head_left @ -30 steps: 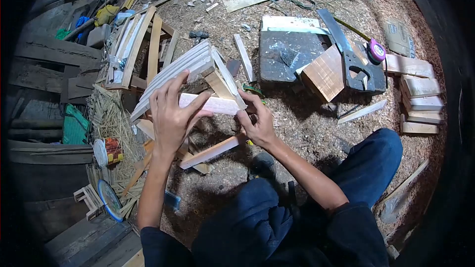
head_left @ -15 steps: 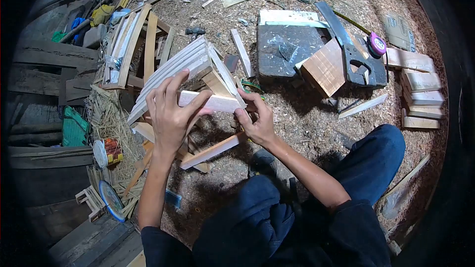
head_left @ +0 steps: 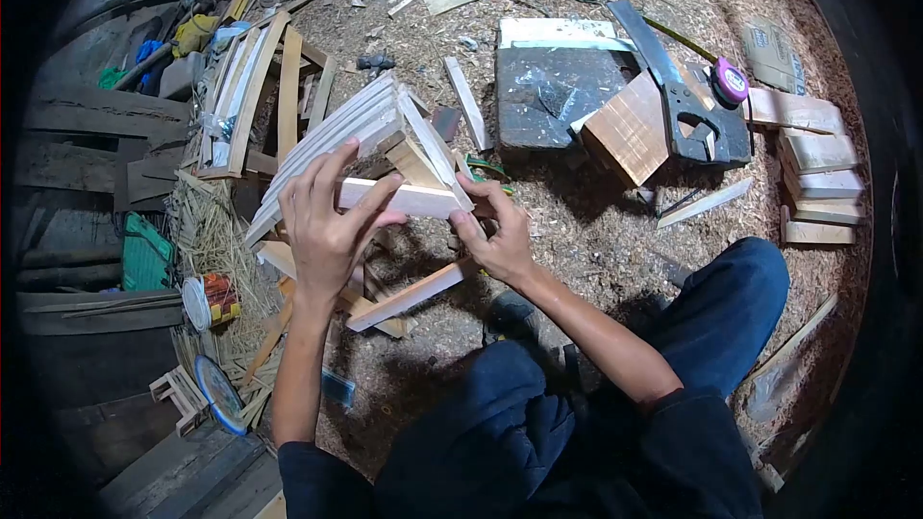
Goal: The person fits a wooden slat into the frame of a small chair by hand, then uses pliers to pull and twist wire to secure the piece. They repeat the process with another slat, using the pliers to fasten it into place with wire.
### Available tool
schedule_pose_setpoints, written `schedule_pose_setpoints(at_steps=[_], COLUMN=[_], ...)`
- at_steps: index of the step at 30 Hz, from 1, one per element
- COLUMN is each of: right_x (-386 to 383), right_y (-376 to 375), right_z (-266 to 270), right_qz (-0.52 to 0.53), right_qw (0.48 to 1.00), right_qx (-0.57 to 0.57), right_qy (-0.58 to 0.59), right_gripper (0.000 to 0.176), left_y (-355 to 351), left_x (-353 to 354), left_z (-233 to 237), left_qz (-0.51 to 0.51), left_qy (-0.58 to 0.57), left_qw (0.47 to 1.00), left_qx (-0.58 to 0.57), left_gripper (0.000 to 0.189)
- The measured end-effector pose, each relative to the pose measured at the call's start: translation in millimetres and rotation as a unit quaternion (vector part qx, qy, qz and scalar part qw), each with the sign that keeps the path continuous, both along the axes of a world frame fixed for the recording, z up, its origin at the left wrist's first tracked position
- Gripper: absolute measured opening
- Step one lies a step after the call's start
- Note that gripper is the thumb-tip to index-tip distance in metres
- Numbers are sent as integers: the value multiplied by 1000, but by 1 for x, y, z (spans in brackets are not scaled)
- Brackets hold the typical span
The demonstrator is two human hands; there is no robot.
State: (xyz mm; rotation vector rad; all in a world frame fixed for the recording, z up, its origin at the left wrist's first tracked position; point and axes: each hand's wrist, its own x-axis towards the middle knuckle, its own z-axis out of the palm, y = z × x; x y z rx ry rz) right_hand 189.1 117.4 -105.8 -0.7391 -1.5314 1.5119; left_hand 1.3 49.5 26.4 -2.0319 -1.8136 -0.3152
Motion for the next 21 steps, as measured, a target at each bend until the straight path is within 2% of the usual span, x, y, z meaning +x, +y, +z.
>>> schedule_pose_setpoints(at_steps=[3, 5, 6, 8, 9, 10, 12, 13, 14, 16, 17, 20, 21], right_x=[-2, 0, 0, -2, -4, -4, -5, -5, -4, -3, -3, -5, -4], right_y=[1, 0, 1, -3, -4, -5, -6, -7, -8, -8, -7, -7, -7], right_z=[-3, -1, 0, -1, -3, -3, -4, -4, -4, 4, -1, -16, -14], right_qz=[-4, -7, -9, -18, -37, -37, -46, -52, -39, -35, -27, -49, -36], right_qw=[1000, 1000, 1000, 1000, 999, 999, 998, 998, 999, 999, 999, 998, 999], right_qx=[10, 17, 25, 11, 36, 32, 28, 34, -3, -22, -31, 32, 6], right_qy=[-1, -8, -16, -21, -6, -7, 13, 3, 4, 10, 4, -6, -9], right_gripper=[45, 45, 45, 44, 43, 42, 42, 41, 39, 38, 38, 39, 40], left_y=[0, -2, -3, -8, -12, -17, -25, -28, -32, -38, -38, -39, -38], left_x=[-3, -8, -10, -20, -22, -25, -31, -31, -31, -33, -37, -42, -40], left_z=[0, -2, -3, -3, -3, -3, -3, -1, 0, 0, 1, 0, 1], left_qz=[-14, -3, 4, 23, 65, 77, 129, 132, 143, 160, 130, 121, 125], left_qy=[-2, -3, 1, -57, -55, -47, -113, -152, -149, -249, -249, -270, -277], left_qw=[1000, 1000, 1000, 995, 993, 992, 983, 977, 976, 952, 955, 950, 947], left_qx=[0, 20, 21, 73, 81, 85, 59, 68, 75, 79, 89, 94, 100], left_gripper=[46, 65, 65, 82, 89, 89, 87, 74, 74, 52, 32, 27, 23])
